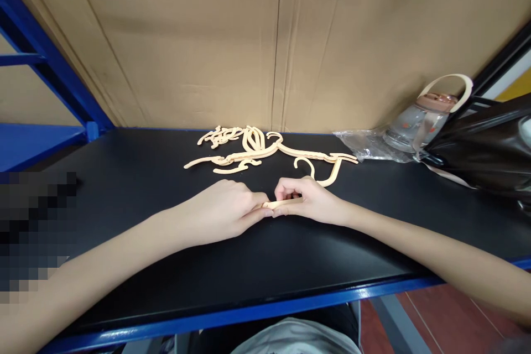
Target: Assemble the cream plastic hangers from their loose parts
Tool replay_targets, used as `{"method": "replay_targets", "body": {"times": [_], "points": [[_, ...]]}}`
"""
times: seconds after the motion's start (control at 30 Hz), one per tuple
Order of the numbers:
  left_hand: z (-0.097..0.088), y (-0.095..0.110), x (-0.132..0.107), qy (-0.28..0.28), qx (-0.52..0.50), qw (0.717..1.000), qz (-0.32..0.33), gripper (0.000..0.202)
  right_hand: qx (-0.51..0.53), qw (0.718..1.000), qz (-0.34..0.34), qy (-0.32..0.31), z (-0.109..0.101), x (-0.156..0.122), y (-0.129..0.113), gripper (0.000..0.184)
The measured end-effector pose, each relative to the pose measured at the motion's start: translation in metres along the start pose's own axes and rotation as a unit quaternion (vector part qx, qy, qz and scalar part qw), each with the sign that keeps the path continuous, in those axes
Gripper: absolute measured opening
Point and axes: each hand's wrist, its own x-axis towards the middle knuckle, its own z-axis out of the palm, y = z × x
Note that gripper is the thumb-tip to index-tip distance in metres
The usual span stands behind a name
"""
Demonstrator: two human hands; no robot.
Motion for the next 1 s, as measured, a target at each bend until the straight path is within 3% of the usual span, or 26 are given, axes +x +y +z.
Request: {"method": "replay_targets", "body": {"times": [0.13,0.27,0.5,0.7,0.9,1.0], "points": [[0.009,-0.003,0.002,0.028,0.02,0.999,-0.018,0.029,-0.017,1.0,0.001,0.021,-0.002,0.001,0.0,0.027],[0.013,-0.002,0.004,0.094,0.009,0.995,-0.038,0.019,-0.055,0.996,0.007,0.064,-0.003,0.002,-0.001,0.025],[0.013,-0.011,0.006,0.169,0.132,0.977,-0.017,0.02,-0.126,0.987,-0.044,0.09,-0.005,0.004,0.001,0.012],[0.014,-0.026,0.007,0.143,0.227,0.963,-0.007,0.02,-0.141,0.986,-0.05,0.079,-0.009,0.005,0.006,0.011],[0.013,-0.029,0.009,0.113,0.211,0.971,-0.017,0.035,-0.225,0.97,-0.058,0.074,-0.008,0.001,0.001,0.01],[0.008,-0.033,0.008,0.08,0.191,0.978,0.007,0.032,-0.264,0.955,-0.09,0.099,-0.011,0.0,0.002,0.01]]}}
